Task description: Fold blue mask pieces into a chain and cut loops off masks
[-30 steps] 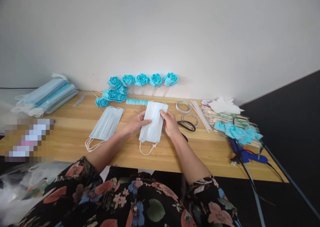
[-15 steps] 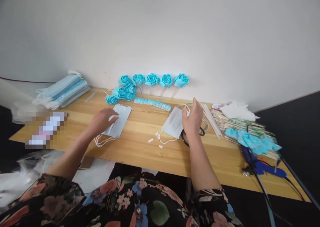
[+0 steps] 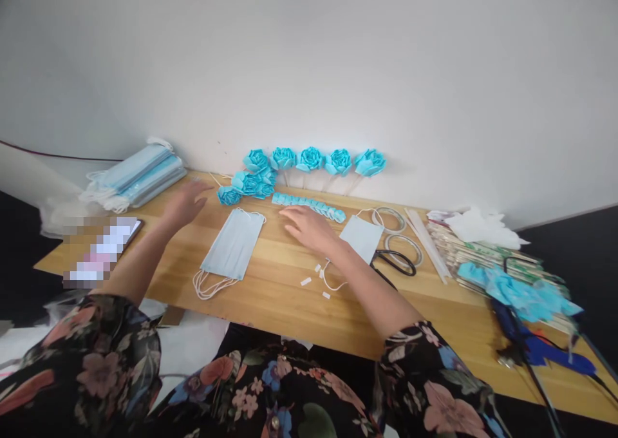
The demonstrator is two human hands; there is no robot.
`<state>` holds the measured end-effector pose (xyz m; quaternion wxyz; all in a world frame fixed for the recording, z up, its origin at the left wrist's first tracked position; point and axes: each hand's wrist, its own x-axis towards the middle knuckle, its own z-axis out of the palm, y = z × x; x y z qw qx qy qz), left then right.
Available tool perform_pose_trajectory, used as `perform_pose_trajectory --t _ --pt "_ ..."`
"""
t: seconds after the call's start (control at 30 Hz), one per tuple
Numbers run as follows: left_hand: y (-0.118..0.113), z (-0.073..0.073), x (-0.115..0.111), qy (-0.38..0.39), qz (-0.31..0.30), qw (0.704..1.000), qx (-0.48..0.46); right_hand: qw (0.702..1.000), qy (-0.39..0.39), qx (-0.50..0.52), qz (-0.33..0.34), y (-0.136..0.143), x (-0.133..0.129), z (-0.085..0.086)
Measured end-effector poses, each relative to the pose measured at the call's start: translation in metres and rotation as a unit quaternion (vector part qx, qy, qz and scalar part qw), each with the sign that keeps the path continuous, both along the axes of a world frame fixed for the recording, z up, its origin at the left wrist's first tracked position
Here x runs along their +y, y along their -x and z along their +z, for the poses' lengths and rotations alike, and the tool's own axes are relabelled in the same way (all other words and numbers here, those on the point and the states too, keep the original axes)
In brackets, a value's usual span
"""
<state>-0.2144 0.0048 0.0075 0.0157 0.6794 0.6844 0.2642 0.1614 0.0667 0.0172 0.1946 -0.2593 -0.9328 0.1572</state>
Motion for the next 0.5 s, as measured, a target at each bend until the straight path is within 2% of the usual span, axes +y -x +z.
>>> perform_pose_trajectory --t 0.07,0.17,0.33,0.5 --pt "0.008 -0.007 0.02 0.009 -0.016 1.0 0.026 1.0 -0.013 -0.011 0.016 0.025 0.006 -0.002" --pt "0.013 -0.018 0.039 0.027 -0.017 0.999 0.035 0.998 -0.067 0.005 0.014 0.058 0.015 0.0" --pt "0.015 -0.031 0.053 0.03 -0.043 0.997 0.058 0.979 -0.19 -0.024 0.064 0.114 0.031 0.009" --pt "0.014 -0.037 0.06 0.009 -0.064 0.995 0.076 0.947 -0.29 -0.096 0.097 0.161 0.053 0.007"
